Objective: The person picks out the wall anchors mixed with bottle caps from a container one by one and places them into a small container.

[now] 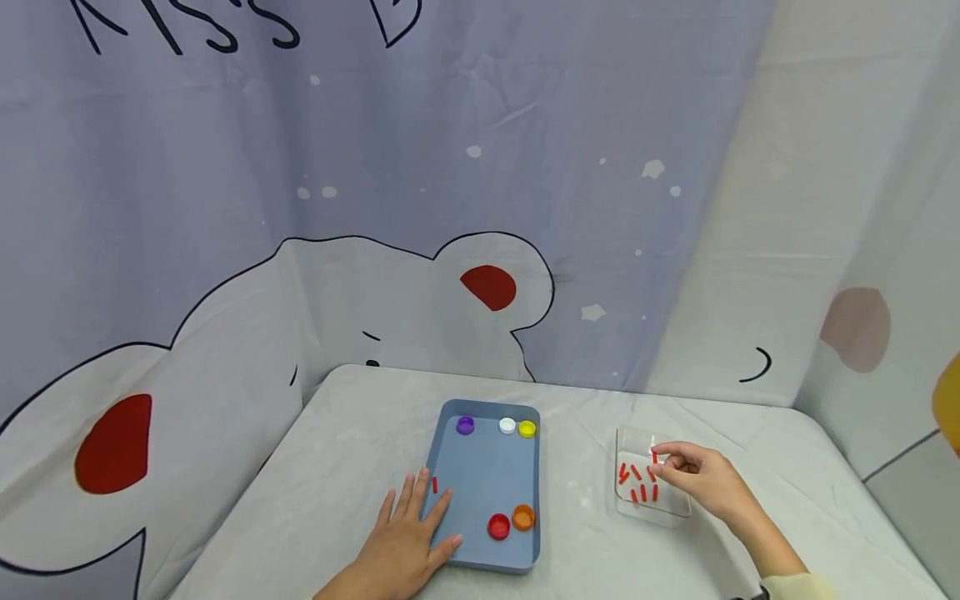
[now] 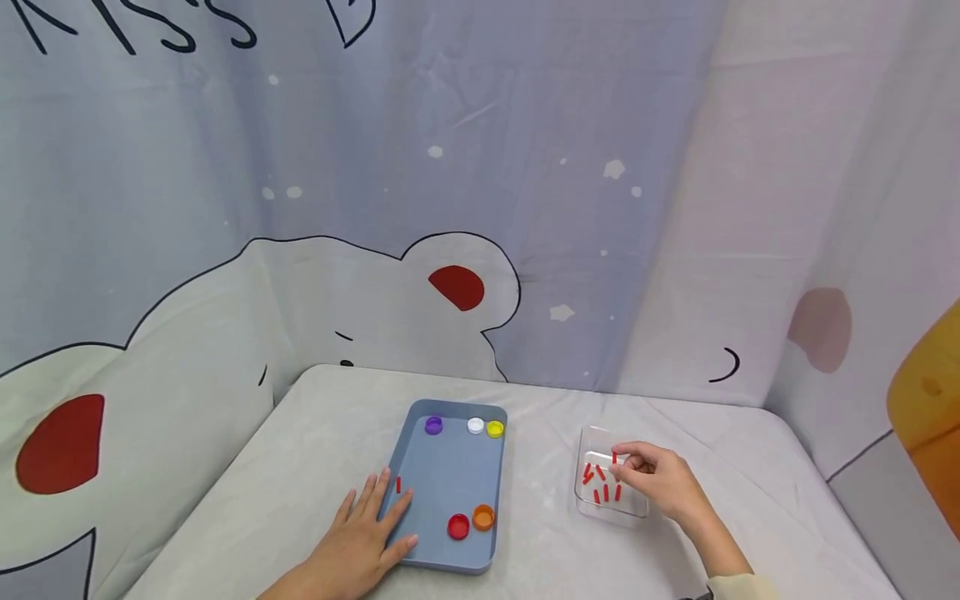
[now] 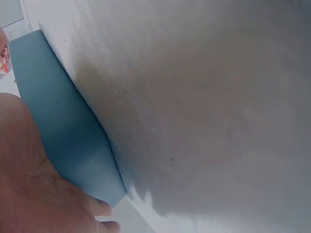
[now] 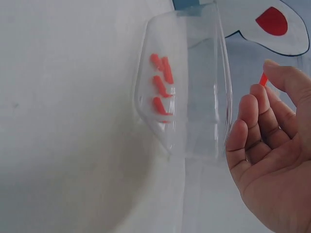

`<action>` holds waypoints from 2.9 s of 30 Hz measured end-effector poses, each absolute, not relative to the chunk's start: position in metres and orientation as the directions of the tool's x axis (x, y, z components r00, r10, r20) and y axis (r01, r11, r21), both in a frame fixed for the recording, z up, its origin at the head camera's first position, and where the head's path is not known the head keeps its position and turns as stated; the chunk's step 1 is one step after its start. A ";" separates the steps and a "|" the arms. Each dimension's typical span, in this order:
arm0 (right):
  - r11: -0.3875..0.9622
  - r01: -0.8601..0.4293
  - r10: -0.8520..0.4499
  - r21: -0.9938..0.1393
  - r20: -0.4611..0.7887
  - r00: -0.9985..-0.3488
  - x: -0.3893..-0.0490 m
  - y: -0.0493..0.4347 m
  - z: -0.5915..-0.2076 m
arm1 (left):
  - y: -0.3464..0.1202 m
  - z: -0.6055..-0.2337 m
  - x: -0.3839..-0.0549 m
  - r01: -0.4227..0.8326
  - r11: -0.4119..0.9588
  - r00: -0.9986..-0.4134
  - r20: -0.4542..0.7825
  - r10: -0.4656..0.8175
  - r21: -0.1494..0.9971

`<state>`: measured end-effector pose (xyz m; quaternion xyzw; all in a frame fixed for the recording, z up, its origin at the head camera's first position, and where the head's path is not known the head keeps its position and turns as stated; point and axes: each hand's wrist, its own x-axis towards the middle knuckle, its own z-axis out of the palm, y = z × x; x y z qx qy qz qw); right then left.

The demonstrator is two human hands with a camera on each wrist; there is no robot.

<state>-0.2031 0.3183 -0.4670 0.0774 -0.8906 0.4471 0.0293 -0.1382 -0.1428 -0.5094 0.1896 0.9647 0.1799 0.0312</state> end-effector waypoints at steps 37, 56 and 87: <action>0.546 -0.275 -0.268 -0.792 0.146 -0.952 -0.223 0.293 -0.454 | -0.143 -0.511 -0.139 0.348 0.883 -0.927 -0.022 0.374 0.316; 0.455 -0.408 -0.506 -0.792 0.147 -0.850 -0.245 0.207 -0.451 | -0.143 -0.512 -0.141 0.347 0.880 -0.928 -0.018 0.373 0.324; 0.445 -0.516 -0.709 -0.731 0.064 -0.702 -0.263 0.101 -0.473 | -0.143 -0.512 -0.140 0.330 0.891 -0.932 -0.046 0.360 0.311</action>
